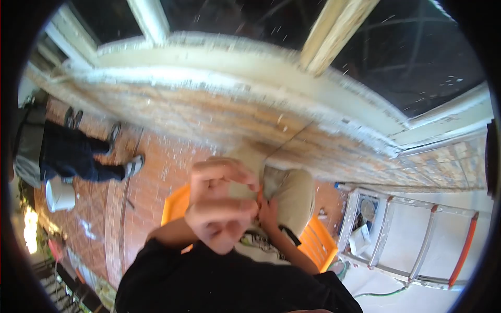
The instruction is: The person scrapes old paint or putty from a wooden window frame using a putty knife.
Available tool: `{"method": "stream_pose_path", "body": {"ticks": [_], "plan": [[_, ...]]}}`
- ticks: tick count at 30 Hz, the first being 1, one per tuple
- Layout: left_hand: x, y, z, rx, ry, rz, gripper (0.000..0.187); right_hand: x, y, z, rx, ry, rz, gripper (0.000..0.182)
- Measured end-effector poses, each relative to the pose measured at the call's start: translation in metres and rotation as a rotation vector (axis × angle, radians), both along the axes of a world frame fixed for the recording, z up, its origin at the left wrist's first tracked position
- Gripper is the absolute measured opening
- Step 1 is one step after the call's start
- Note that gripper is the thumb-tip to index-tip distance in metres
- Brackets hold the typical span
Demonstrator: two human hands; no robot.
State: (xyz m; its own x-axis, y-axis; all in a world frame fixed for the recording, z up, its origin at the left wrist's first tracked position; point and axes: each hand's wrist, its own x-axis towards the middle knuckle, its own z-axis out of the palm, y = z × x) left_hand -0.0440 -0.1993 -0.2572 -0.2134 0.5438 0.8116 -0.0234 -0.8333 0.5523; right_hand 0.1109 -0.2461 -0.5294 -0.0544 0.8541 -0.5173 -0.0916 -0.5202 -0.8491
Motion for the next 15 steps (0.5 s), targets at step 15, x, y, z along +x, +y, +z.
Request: {"method": "stream_pose_path", "body": {"ticks": [15], "plan": [[-0.116, 0.023, -0.164, -1.075, 1.158, 0.183, 0.051, -0.023, 0.093, 0.21, 0.387, 0.405, 0.322, 0.021]]}}
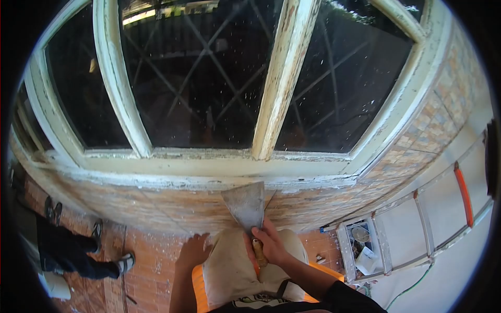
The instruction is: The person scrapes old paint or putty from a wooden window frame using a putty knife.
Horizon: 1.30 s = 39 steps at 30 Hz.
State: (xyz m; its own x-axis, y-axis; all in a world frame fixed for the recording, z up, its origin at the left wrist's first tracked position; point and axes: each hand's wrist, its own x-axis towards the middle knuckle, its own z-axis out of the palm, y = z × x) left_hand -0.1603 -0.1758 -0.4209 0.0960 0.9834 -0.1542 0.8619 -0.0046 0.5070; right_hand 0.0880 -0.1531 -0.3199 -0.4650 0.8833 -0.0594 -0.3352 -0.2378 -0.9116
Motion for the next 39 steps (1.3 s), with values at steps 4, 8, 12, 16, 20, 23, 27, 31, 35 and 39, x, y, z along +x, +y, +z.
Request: {"method": "stream_pose_path", "body": {"ticks": [4, 8, 12, 16, 20, 23, 27, 31, 35, 39], "plan": [[0.005, -0.003, 0.002, -0.26, 0.022, -0.096, 0.054, -0.003, 0.019, 0.035, 0.218, 0.088, -0.172, 0.038], [0.008, 0.0, -0.004, -0.229, -0.154, -0.161, 0.054, -0.009, 0.023, 0.077, 0.354, 0.208, -0.288, 0.044], [0.017, 0.001, 0.006, -0.251, -0.235, -0.152, 0.052, -0.022, 0.026, 0.097, 0.383, 0.243, -0.376, 0.045], [0.015, 0.0, -0.019, -0.112, -0.315, -0.247, 0.05, -0.036, 0.027, 0.11, 0.301, 0.225, -0.464, 0.029], [0.018, 0.005, 0.011, -0.231, -0.449, -0.254, 0.047, -0.047, 0.035, 0.117, 0.216, 0.313, -0.407, 0.035], [0.022, 0.004, 0.022, -0.197, -0.533, -0.147, 0.043, -0.058, 0.036, 0.124, 0.206, 0.376, -0.405, 0.051], [0.02, -0.009, 0.008, -0.081, -0.234, 0.032, 0.04, -0.068, 0.041, 0.118, 0.226, 0.325, -0.518, 0.049], [0.007, -0.014, 0.008, -0.235, -0.098, -0.101, 0.043, -0.072, 0.041, 0.12, 0.384, 0.142, -0.514, 0.046], [0.007, -0.011, 0.014, -0.296, -0.056, -0.083, 0.047, -0.072, 0.042, 0.131, 0.452, 0.085, -0.463, 0.045], [0.01, -0.013, 0.006, -0.261, -0.066, -0.071, 0.048, -0.075, 0.051, 0.153, 0.418, 0.442, -0.317, 0.04]]}}
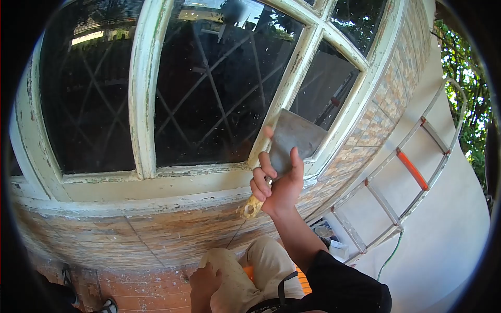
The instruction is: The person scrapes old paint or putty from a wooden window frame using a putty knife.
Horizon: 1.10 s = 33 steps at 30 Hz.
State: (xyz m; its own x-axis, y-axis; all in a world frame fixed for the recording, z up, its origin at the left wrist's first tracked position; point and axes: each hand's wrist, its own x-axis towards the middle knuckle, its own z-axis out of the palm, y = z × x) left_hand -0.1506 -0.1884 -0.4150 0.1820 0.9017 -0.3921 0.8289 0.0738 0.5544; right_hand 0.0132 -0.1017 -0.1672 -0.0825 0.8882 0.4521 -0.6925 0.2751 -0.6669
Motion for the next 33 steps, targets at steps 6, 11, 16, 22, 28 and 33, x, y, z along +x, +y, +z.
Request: {"method": "stream_pose_path", "body": {"ticks": [6, 11, 16, 22, 28, 33], "plan": [[0.005, -0.006, -0.003, 0.007, -0.095, 0.073, 0.049, -0.002, 0.006, -0.015, 0.01, -0.066, -0.003, 0.034], [-0.005, -0.002, -0.014, 0.132, -0.33, 0.205, 0.038, 0.006, 0.017, -0.02, 0.032, -0.008, 0.212, 0.037], [-0.014, 0.006, 0.016, -0.175, -1.083, 0.618, 0.023, 0.002, 0.009, -0.011, 0.055, -0.03, 0.21, 0.052], [-0.029, 0.006, 0.005, 0.012, -1.975, 1.252, 0.014, -0.008, 0.017, -0.007, -0.05, 0.041, 0.146, 0.063], [-0.025, 0.006, 0.003, 0.045, -2.046, 1.37, 0.012, -0.011, 0.011, -0.009, -0.104, -0.011, 0.163, 0.061], [-0.016, 0.006, 0.005, 0.033, -2.016, 1.383, 0.012, -0.012, 0.015, 0.001, -0.175, -0.01, 0.163, 0.061]]}}
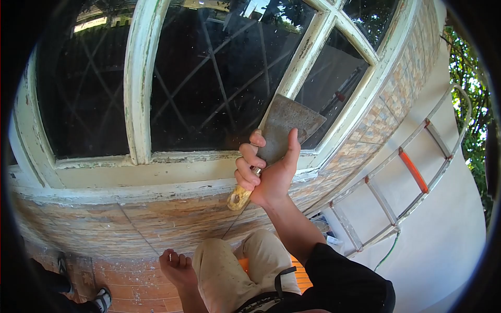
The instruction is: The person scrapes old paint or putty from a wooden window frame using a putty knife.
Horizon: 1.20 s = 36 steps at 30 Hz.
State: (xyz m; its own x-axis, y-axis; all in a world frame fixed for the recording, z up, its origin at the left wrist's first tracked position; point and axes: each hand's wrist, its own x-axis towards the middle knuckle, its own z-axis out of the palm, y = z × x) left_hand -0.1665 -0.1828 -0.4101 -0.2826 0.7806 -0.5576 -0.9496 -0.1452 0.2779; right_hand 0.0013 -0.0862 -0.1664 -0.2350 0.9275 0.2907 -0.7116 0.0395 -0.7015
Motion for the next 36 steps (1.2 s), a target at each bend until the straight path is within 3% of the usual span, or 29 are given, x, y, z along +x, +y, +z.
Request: {"method": "stream_pose_path", "body": {"ticks": [9, 16, 22, 26, 31, 36], "plan": [[0.0, -0.001, -0.004, 0.018, -0.027, 0.043, 0.013, -0.004, -0.012, -0.04, -0.133, -0.057, -0.055, 0.059], [0.002, -0.001, -0.007, 0.016, -0.011, 0.049, 0.014, -0.012, -0.002, -0.019, -0.059, -0.006, -0.088, 0.056], [0.006, 0.0, -0.002, -0.009, 0.001, 0.05, 0.015, -0.015, -0.014, -0.061, -0.138, 0.019, -0.128, 0.054], [0.004, -0.001, -0.001, -0.001, -0.017, 0.045, 0.015, -0.019, -0.006, -0.043, -0.152, 0.06, -0.09, 0.055], [0.004, -0.001, 0.005, -0.038, -0.019, 0.056, 0.012, -0.023, -0.014, -0.067, -0.186, 0.059, -0.137, 0.054], [0.007, -0.002, 0.006, -0.052, 0.004, 0.051, 0.012, -0.026, -0.004, -0.057, -0.167, 0.057, -0.146, 0.052]]}}
